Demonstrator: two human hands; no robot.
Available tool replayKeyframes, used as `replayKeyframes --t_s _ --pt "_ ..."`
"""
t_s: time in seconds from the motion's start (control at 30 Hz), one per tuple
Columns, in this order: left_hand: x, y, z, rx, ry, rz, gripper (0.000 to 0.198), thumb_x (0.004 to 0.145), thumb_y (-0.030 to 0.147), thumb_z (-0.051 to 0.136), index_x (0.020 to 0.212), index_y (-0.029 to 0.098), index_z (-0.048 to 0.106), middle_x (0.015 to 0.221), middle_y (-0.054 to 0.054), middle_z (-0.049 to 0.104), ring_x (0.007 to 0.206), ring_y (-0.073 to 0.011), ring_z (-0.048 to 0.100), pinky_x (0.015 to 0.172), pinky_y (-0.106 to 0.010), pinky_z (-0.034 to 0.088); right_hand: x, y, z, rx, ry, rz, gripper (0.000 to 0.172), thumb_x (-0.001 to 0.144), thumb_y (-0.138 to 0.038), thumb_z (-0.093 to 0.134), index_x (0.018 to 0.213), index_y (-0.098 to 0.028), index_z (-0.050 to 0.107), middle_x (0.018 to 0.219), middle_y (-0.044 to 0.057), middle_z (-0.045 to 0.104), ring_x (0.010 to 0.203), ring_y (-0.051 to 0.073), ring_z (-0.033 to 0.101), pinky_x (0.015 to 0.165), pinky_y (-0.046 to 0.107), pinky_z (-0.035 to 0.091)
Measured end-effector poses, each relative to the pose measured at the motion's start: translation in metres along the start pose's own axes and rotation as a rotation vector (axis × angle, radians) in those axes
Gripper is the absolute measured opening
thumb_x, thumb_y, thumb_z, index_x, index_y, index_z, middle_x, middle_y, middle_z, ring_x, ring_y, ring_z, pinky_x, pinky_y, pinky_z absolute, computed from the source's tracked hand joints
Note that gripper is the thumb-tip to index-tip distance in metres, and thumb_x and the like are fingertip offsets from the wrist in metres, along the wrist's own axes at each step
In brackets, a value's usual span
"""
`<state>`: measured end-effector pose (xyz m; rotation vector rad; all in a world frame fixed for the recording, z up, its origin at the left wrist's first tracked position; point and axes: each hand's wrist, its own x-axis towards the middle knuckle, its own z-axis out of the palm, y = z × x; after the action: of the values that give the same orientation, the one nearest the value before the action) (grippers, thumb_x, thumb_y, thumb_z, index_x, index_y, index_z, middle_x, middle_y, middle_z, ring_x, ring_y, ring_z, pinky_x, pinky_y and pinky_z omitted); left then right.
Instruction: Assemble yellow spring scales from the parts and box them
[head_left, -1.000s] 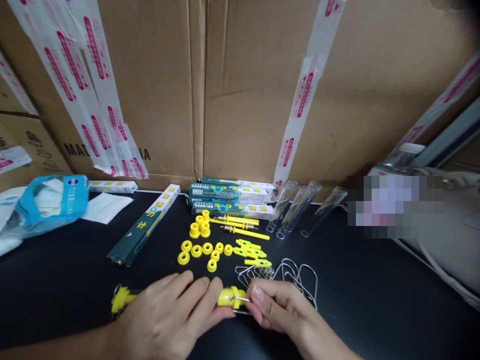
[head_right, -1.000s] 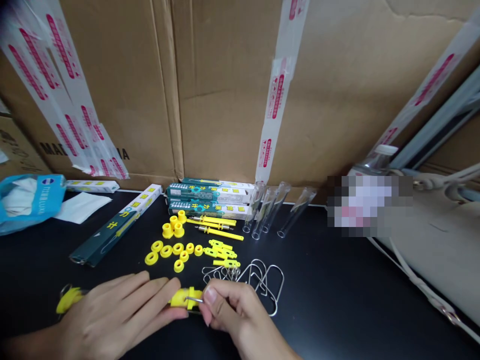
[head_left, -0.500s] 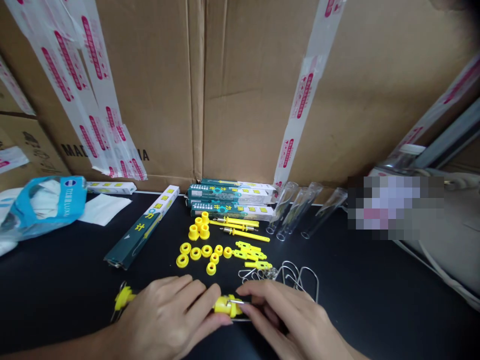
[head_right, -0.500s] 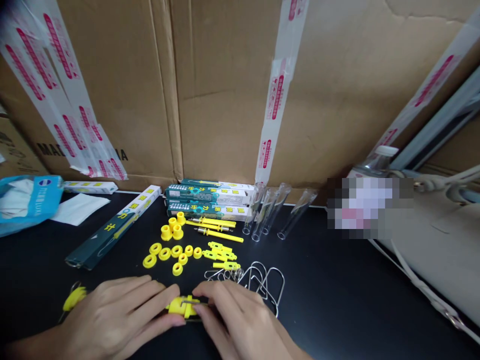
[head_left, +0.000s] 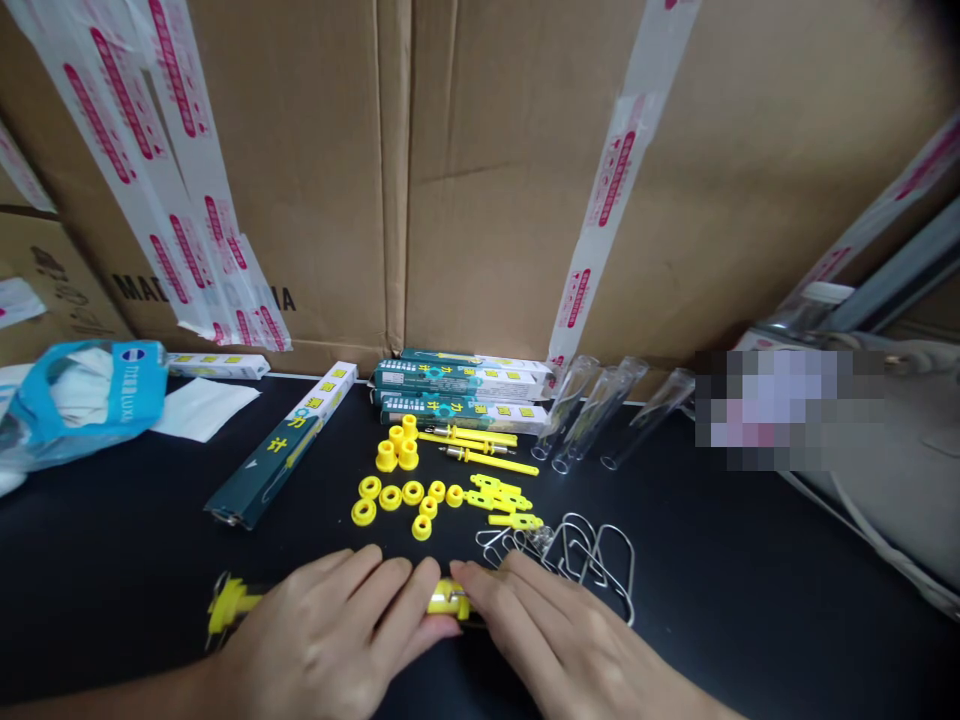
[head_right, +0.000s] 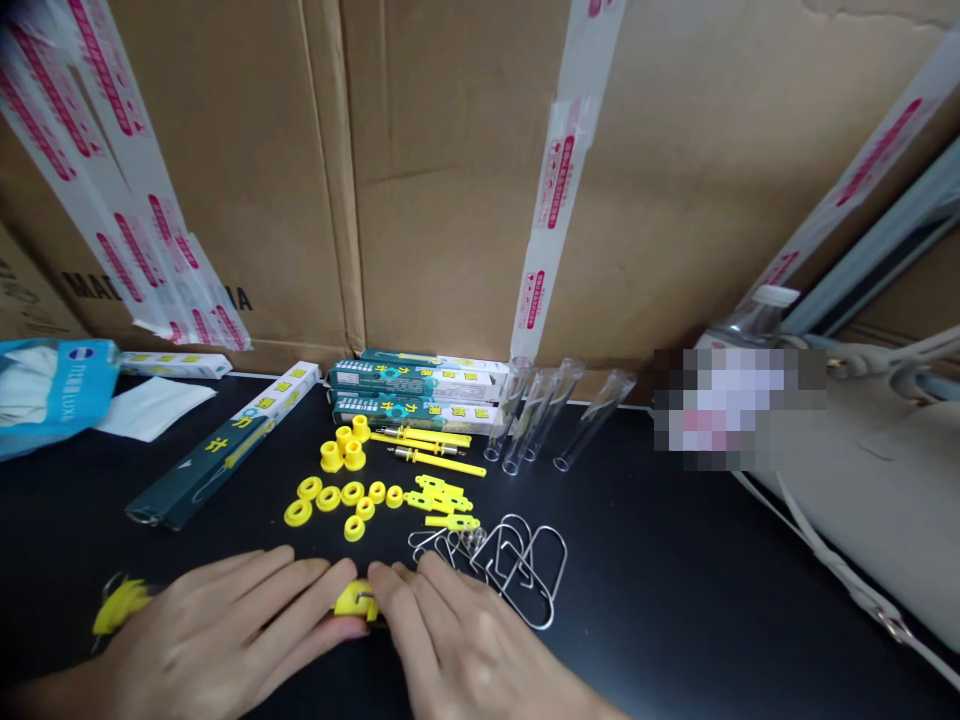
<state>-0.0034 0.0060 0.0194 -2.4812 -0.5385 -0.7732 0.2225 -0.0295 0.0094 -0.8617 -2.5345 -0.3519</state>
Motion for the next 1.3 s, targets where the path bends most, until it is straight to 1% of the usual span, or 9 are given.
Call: replayKeyframes --t_s 0.17,0.27,0.4,0.53,0.63,0.83,1.13,1.23,1.3 --pt "0.003 -0.001 -0.005 -0.010 0.000 0.000 0.051 0.112 0.011 0.024 0.090 0.015 0.069 0.064 0.004 0.076 0.050 -0.0132 0.069 0.045 -0.031 0.046 0.001 0.000 0.001 0.127 0.004 0.064 0.048 0.110 -0.018 0.017 0.120 -0.005 0.062 0.094 0.012 0.079 0.077 0.022 0.074 0.068 0.030 0.061" --pt "0.000 0.001 -0.005 -0.005 0.005 -0.006 0.043 0.112 0.013 0.030 0.094 0.012 0.069 0.067 0.002 0.078 0.052 -0.0147 0.071 0.048 -0.032 0.049 -0.001 0.000 0.007 0.172 0.026 0.097 0.044 0.108 -0.013 0.019 0.120 -0.008 0.060 0.089 0.011 0.077 0.076 0.021 0.074 0.066 0.029 0.061" --pt "-0.002 0.005 -0.003 0.000 0.017 -0.035 0.042 0.112 0.015 0.030 0.096 0.011 0.068 0.067 0.002 0.078 0.052 -0.0151 0.073 0.049 -0.032 0.052 -0.003 -0.003 0.014 0.185 0.067 0.153 0.042 0.092 0.004 0.029 0.118 -0.011 0.058 0.087 0.010 0.075 0.076 0.022 0.074 0.064 0.029 0.060" --pt "-0.002 0.008 -0.002 0.026 0.007 -0.049 0.040 0.112 0.017 0.032 0.097 0.010 0.069 0.074 0.000 0.081 0.058 -0.0165 0.076 0.053 -0.032 0.057 -0.004 -0.008 0.018 0.183 0.088 0.202 0.051 0.079 0.008 0.034 0.121 -0.013 0.054 0.089 0.009 0.075 0.075 0.022 0.074 0.063 0.029 0.060" --pt "-0.002 0.007 -0.002 0.019 -0.018 -0.048 0.038 0.111 0.017 0.035 0.098 0.010 0.070 0.076 -0.001 0.082 0.058 -0.0174 0.076 0.049 -0.033 0.057 -0.006 -0.007 0.023 0.247 0.078 0.243 0.049 0.081 0.008 0.035 0.119 -0.015 0.054 0.087 0.007 0.073 0.070 0.020 0.074 0.059 0.028 0.059" --pt "0.000 0.008 0.001 -0.025 -0.070 -0.071 0.049 0.112 0.018 0.026 0.095 0.014 0.072 0.068 0.002 0.078 0.053 -0.0159 0.074 0.040 -0.030 0.051 -0.004 -0.002 0.031 0.297 0.065 0.310 0.043 0.084 0.005 0.034 0.110 -0.019 0.058 0.078 0.003 0.070 0.057 0.018 0.070 0.048 0.026 0.054" --pt "-0.006 0.013 0.005 -0.056 -0.151 -0.113 0.051 0.112 0.023 0.024 0.099 0.015 0.072 0.070 0.001 0.076 0.056 -0.0172 0.074 0.041 -0.030 0.051 0.002 -0.006 0.029 0.343 0.122 0.373 0.038 0.086 0.003 0.034 0.096 -0.017 0.065 0.075 0.005 0.073 0.053 0.017 0.069 0.047 0.025 0.052" --pt "-0.008 0.013 0.006 -0.040 -0.149 -0.101 0.044 0.112 0.022 0.030 0.099 0.014 0.072 0.072 0.000 0.077 0.054 -0.0175 0.073 0.041 -0.032 0.051 0.003 -0.002 0.026 0.391 0.085 0.380 0.039 0.086 0.003 0.033 0.098 -0.016 0.066 0.077 0.006 0.073 0.056 0.017 0.069 0.049 0.026 0.053" --pt "-0.009 0.012 0.006 -0.040 -0.150 -0.106 0.045 0.111 0.022 0.030 0.095 0.016 0.072 0.073 0.001 0.077 0.053 -0.0177 0.072 0.039 -0.033 0.050 0.005 0.001 0.023 0.406 0.030 0.321 0.041 0.087 0.003 0.033 0.104 -0.015 0.065 0.079 0.006 0.074 0.060 0.018 0.070 0.052 0.026 0.055"
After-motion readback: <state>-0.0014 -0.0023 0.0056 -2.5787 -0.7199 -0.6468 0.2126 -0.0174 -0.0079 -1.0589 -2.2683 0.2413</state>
